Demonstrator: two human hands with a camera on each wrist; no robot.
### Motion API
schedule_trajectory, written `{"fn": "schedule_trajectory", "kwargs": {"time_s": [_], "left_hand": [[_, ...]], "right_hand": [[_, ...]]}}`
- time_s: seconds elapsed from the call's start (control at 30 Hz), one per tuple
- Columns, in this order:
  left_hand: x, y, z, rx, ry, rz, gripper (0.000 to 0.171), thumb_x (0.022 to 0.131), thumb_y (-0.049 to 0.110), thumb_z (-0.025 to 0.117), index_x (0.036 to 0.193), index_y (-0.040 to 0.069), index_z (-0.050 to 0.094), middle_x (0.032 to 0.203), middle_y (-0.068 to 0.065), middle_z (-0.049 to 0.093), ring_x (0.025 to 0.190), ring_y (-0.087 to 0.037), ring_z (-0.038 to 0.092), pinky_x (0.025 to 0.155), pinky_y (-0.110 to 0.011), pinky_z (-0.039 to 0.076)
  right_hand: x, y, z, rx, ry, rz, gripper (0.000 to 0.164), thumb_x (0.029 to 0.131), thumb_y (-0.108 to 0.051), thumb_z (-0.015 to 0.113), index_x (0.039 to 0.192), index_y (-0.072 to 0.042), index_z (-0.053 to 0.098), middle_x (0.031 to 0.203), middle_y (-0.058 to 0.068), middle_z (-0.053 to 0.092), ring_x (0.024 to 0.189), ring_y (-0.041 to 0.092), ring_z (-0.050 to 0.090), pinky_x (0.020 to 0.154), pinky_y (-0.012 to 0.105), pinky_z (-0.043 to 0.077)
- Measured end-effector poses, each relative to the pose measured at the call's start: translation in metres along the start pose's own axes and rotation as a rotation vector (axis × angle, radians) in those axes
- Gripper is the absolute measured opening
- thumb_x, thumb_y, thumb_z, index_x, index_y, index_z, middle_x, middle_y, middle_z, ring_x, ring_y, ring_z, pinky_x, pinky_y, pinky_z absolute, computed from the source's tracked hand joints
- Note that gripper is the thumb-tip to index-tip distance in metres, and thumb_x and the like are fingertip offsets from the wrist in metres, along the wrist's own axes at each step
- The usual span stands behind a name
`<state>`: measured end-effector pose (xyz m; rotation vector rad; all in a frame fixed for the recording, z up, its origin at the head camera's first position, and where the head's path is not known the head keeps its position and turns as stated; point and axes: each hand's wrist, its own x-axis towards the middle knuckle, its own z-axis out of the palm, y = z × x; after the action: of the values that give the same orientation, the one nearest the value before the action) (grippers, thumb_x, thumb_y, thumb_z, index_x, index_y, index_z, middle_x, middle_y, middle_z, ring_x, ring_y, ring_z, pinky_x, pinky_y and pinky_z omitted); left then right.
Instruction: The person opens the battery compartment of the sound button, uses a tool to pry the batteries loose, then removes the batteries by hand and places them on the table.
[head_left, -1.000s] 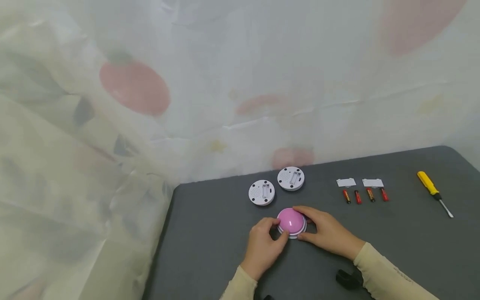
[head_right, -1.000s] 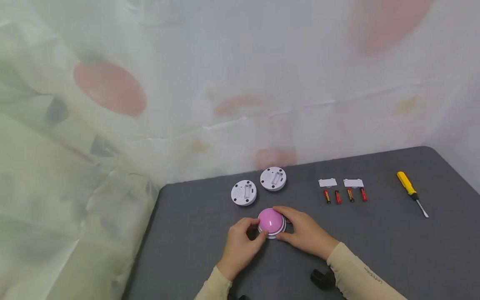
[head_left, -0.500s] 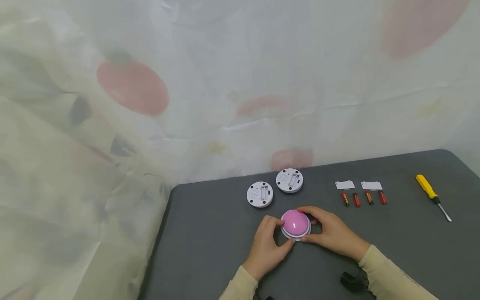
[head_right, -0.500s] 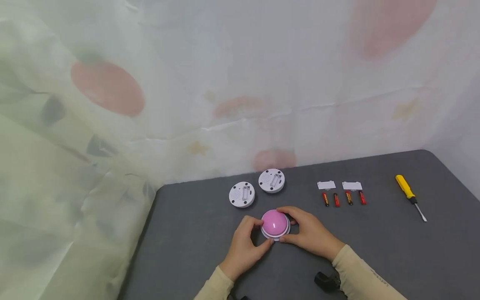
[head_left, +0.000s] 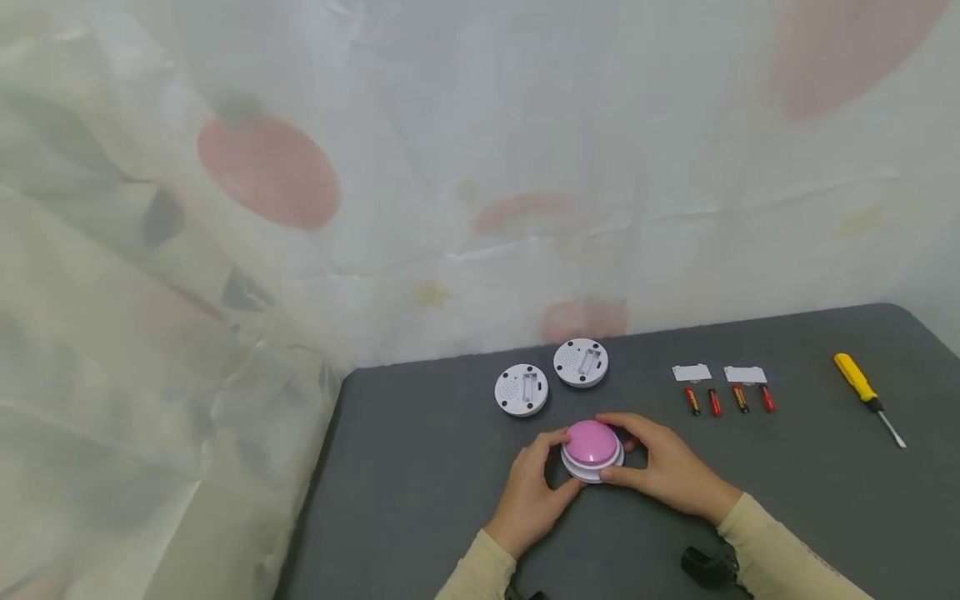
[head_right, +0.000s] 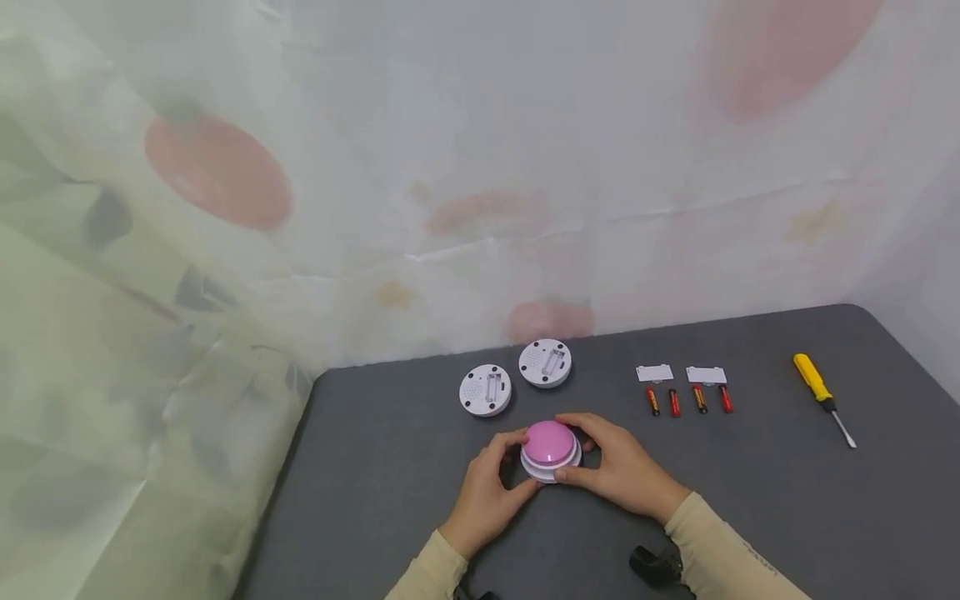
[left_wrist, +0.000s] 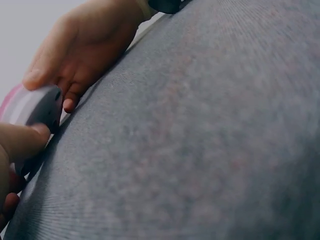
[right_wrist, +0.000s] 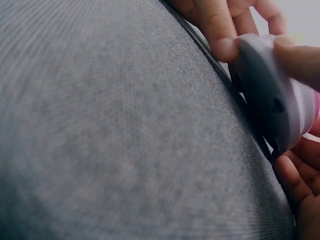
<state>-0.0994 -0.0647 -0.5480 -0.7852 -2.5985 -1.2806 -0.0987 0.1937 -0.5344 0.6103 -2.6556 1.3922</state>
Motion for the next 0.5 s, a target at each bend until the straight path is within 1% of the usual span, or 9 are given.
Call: {"fn": "schedule_trajectory", "kwargs": {"time_s": [0.1, 0.2, 0.33, 0.43, 0.5], "left_hand": [[0.0009, -0.0026, 0.001, -0.048, 0.027, 0.028, 0.06, 0.088, 0.015, 0.094, 0.141, 0.017, 0.064, 0.143, 0.004, 0.07, 0.128, -0.018, 0.066, 0.106, -0.042, 0.055], [0.0017, -0.0045, 0.0024, -0.114, 0.053, 0.058, 0.057, 0.089, 0.015, 0.093, 0.139, 0.015, 0.066, 0.139, 0.001, 0.073, 0.129, -0.018, 0.068, 0.107, -0.041, 0.056], [0.0016, -0.0052, 0.0031, -0.17, 0.074, 0.079, 0.054, 0.09, 0.014, 0.091, 0.139, 0.012, 0.067, 0.136, -0.004, 0.074, 0.124, -0.019, 0.071, 0.104, -0.039, 0.058], [0.0024, -0.0055, 0.0031, -0.195, 0.086, 0.092, 0.05, 0.092, 0.012, 0.089, 0.138, 0.01, 0.068, 0.133, -0.006, 0.075, 0.118, -0.019, 0.073, 0.1, -0.037, 0.059], [0.0036, -0.0059, 0.0029, -0.199, 0.098, 0.106, 0.048, 0.093, 0.011, 0.087, 0.138, 0.01, 0.069, 0.129, -0.006, 0.076, 0.112, -0.018, 0.075, 0.096, -0.035, 0.06]], "right_hand": [[-0.0011, -0.0002, 0.0016, 0.032, 0.028, -0.004, 0.068, 0.091, -0.034, 0.092, 0.149, -0.011, 0.065, 0.136, -0.004, 0.07, 0.096, 0.006, 0.062, 0.085, 0.028, 0.052], [-0.0012, -0.001, 0.0028, 0.065, 0.056, -0.026, 0.063, 0.093, -0.025, 0.09, 0.148, -0.007, 0.064, 0.136, 0.003, 0.071, 0.098, 0.007, 0.064, 0.084, 0.027, 0.053], [-0.0003, -0.0023, 0.0032, 0.101, 0.072, -0.054, 0.064, 0.093, -0.017, 0.089, 0.15, -0.003, 0.061, 0.139, 0.013, 0.071, 0.105, 0.009, 0.066, 0.083, 0.028, 0.055], [0.0009, -0.0034, 0.0025, 0.126, 0.069, -0.061, 0.063, 0.095, -0.013, 0.086, 0.151, -0.001, 0.059, 0.139, 0.016, 0.07, 0.107, 0.009, 0.067, 0.083, 0.027, 0.056], [0.0019, -0.0044, 0.0019, 0.148, 0.063, -0.058, 0.061, 0.096, -0.01, 0.084, 0.151, 0.001, 0.059, 0.138, 0.016, 0.071, 0.107, 0.009, 0.067, 0.083, 0.027, 0.056]]}}
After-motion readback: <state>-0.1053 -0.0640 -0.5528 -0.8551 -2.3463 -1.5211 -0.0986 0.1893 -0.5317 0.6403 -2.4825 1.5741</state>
